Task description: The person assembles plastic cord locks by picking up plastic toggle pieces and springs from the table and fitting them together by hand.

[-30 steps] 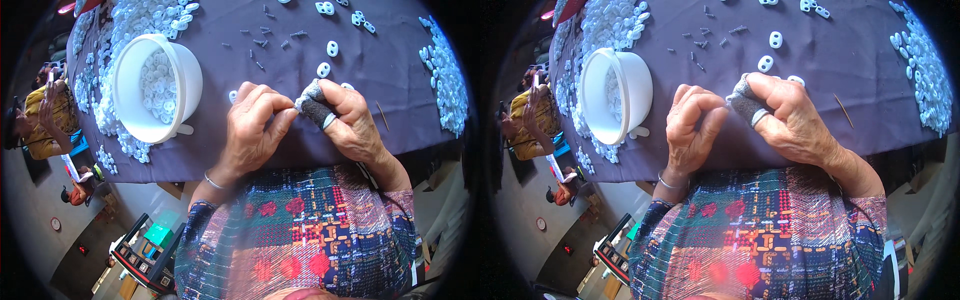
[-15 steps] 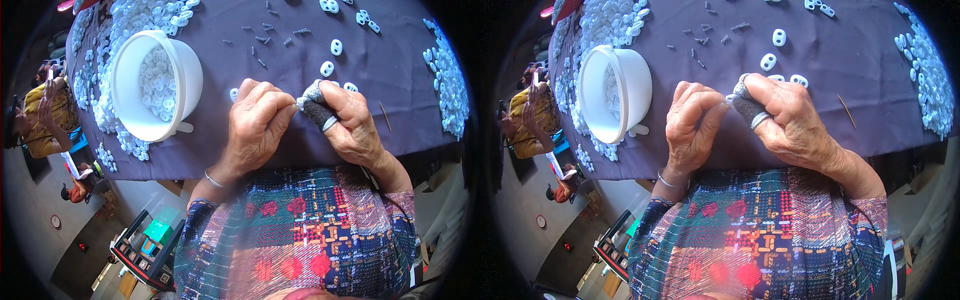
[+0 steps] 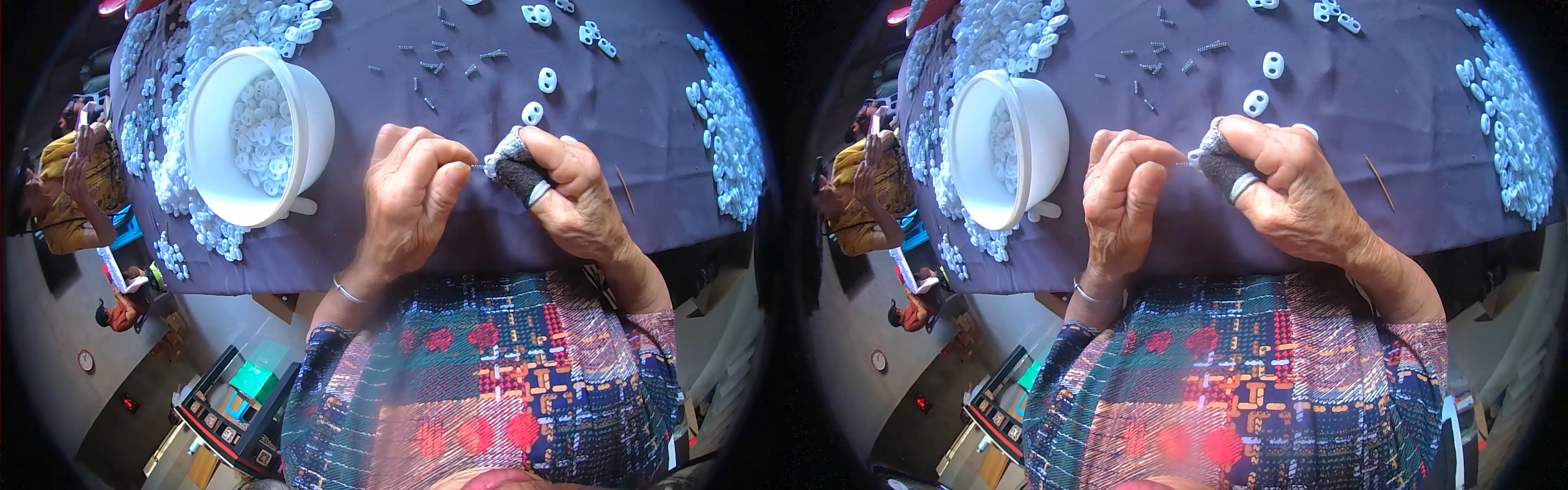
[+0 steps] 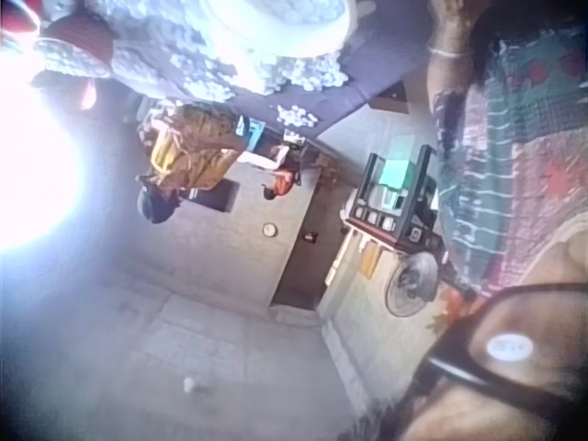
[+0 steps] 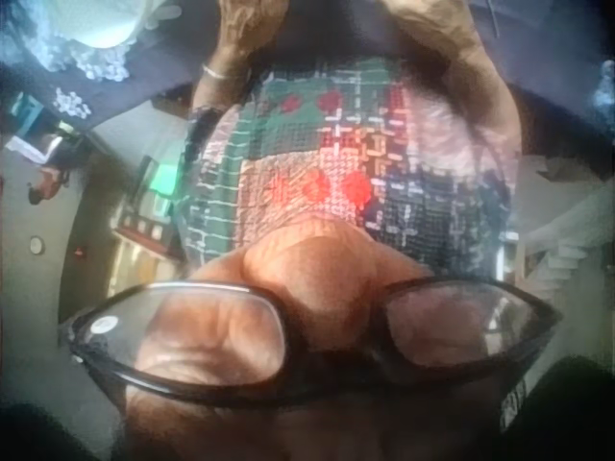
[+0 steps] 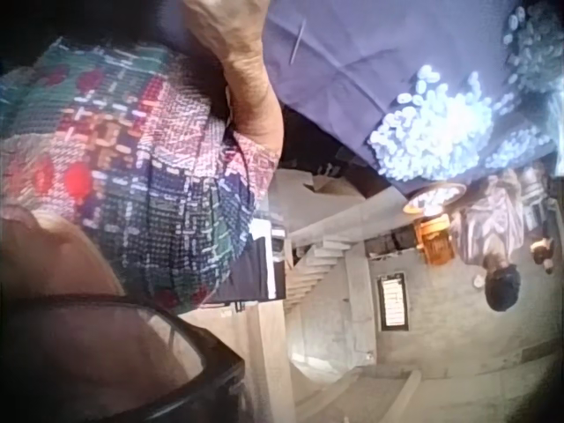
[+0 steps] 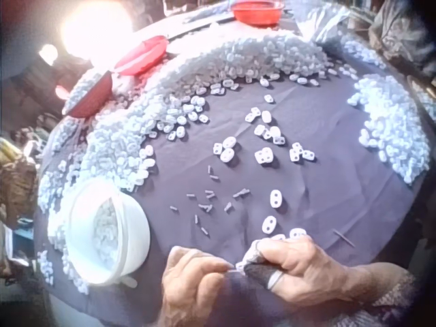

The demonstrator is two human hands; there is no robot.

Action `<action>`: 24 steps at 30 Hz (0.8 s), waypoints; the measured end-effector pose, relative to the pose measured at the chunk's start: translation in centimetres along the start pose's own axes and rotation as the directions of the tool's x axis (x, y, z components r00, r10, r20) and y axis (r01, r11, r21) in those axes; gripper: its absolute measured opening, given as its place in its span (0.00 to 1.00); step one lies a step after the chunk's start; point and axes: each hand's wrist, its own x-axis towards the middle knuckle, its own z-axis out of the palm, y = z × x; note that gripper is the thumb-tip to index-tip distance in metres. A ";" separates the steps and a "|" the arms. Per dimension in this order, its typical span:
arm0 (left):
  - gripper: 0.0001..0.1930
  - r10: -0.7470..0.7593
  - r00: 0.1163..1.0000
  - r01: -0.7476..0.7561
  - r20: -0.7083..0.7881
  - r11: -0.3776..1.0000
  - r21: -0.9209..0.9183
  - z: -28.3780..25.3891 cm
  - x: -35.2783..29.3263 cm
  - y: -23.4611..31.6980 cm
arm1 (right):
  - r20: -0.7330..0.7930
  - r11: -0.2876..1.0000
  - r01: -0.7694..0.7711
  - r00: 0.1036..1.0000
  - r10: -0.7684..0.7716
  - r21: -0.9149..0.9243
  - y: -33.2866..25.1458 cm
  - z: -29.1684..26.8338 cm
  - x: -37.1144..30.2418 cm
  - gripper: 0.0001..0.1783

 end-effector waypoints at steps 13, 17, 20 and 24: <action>0.04 0.026 0.999 -0.027 0.040 0.999 0.037 0.7 0.1 0.0 | 0.035 0.992 -0.053 0.998 0.049 0.112 0.2 -0.2 0.0 0.06; 0.04 0.019 0.999 -0.019 0.041 1.000 -0.003 0.8 0.3 0.0 | 0.041 0.992 -0.062 0.997 0.058 0.113 0.2 -0.2 0.1 0.06; 0.04 0.023 0.999 -0.022 0.038 0.999 -0.040 0.8 0.3 0.0 | 0.042 0.994 -0.052 0.998 0.049 0.093 0.0 -0.2 0.1 0.07; 0.04 0.029 0.999 -0.026 0.045 0.997 -0.075 0.9 0.4 0.0 | 0.037 0.999 -0.045 0.998 0.045 -0.003 -0.3 -0.2 0.0 0.09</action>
